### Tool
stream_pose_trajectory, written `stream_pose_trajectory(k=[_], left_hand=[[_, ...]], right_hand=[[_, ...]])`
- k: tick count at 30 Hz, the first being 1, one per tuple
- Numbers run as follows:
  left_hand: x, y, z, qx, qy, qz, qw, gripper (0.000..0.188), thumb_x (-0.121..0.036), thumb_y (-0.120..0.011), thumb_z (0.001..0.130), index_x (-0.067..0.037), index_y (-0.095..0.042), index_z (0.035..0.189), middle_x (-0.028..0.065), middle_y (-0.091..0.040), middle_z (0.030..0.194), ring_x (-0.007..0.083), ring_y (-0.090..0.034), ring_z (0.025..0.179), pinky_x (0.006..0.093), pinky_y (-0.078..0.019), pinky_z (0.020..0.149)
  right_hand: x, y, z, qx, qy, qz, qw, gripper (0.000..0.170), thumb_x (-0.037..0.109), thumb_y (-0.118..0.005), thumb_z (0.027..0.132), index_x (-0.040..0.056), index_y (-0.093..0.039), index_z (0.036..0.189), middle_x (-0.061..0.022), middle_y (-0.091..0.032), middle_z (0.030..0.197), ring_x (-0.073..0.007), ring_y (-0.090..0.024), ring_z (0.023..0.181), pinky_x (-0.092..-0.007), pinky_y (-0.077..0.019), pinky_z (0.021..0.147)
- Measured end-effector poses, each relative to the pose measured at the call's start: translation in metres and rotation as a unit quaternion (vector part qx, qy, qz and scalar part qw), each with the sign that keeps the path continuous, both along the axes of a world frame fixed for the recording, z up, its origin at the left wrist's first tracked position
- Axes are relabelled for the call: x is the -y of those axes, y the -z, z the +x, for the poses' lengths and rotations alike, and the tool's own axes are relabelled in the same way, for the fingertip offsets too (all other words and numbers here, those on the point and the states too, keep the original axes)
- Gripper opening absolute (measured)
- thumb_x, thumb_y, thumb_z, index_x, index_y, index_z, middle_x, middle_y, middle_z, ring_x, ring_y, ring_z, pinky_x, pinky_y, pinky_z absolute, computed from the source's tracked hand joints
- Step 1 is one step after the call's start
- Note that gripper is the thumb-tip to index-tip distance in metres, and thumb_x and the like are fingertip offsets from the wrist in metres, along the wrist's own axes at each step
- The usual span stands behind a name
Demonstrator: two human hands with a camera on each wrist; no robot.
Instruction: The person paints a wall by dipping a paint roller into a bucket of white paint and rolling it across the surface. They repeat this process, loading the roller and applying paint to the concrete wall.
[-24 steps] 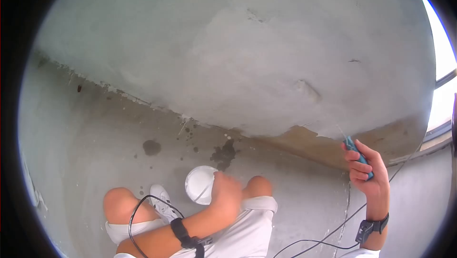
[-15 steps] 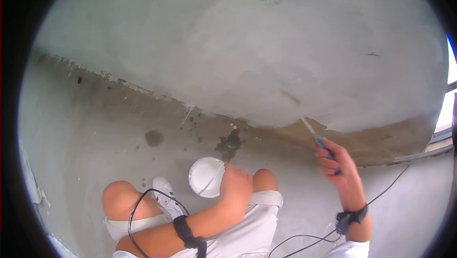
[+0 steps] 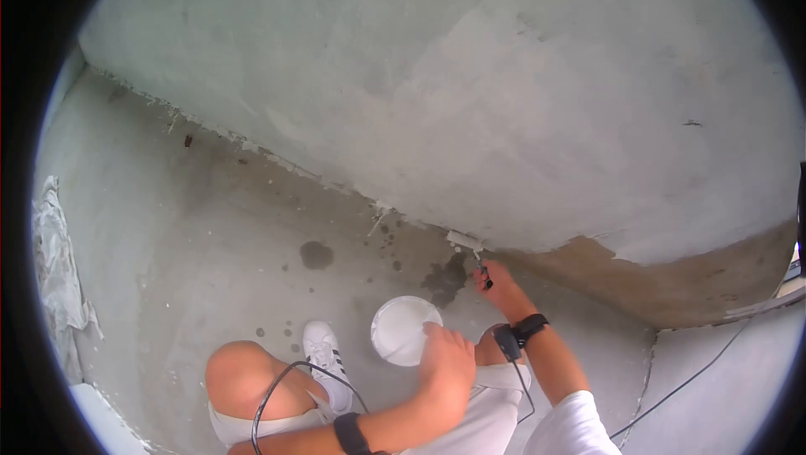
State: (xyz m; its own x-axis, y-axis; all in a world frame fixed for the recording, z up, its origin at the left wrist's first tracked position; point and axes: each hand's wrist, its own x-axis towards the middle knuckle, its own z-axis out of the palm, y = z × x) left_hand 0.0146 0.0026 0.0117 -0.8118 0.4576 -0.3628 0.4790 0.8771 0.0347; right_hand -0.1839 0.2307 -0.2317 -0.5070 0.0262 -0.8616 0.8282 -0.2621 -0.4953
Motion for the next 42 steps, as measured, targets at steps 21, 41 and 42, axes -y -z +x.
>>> stream_pose_trajectory(k=[21, 41, 42], left_hand=[[-0.015, 0.003, -0.004, 0.022, 0.082, 0.033, 0.996, 0.03, -0.015, -0.067, 0.08, -0.007, -0.064, 0.109, 0.0073, -0.065, 0.104, 0.0229, -0.062, 0.101, 0.0383, -0.0394, 0.089], [0.029, -0.008, 0.002, 0.168, 0.024, -0.083, 0.982, 0.05, -0.025, -0.065, 0.085, -0.005, -0.057, 0.131, 0.0088, -0.061, 0.127, 0.0293, -0.053, 0.124, 0.0505, -0.0303, 0.109], [0.027, -0.004, 0.003, 0.153, 0.019, -0.079, 0.985, 0.05, -0.025, -0.065, 0.085, -0.005, -0.058, 0.13, 0.0089, -0.062, 0.125, 0.0289, -0.054, 0.122, 0.0501, -0.0306, 0.109]], right_hand=[[0.015, -0.499, 0.125, -0.194, -0.001, -0.019, 0.981, 0.023, 0.022, -0.045, 0.103, 0.0004, -0.052, 0.106, 0.0042, -0.046, 0.07, -0.0007, -0.031, 0.039, -0.0198, -0.0252, 0.031], [0.132, 0.012, -0.038, 0.073, 0.056, -0.228, 0.969, 0.018, 0.006, -0.053, 0.09, 0.0076, -0.039, 0.077, -0.002, -0.046, 0.066, -0.0093, -0.046, 0.051, -0.0248, -0.0362, 0.044], [0.126, 0.001, -0.039, 0.058, 0.037, -0.215, 0.974, 0.018, 0.006, -0.053, 0.09, 0.007, -0.04, 0.078, -0.0019, -0.046, 0.066, -0.0089, -0.045, 0.05, -0.0241, -0.036, 0.044]])
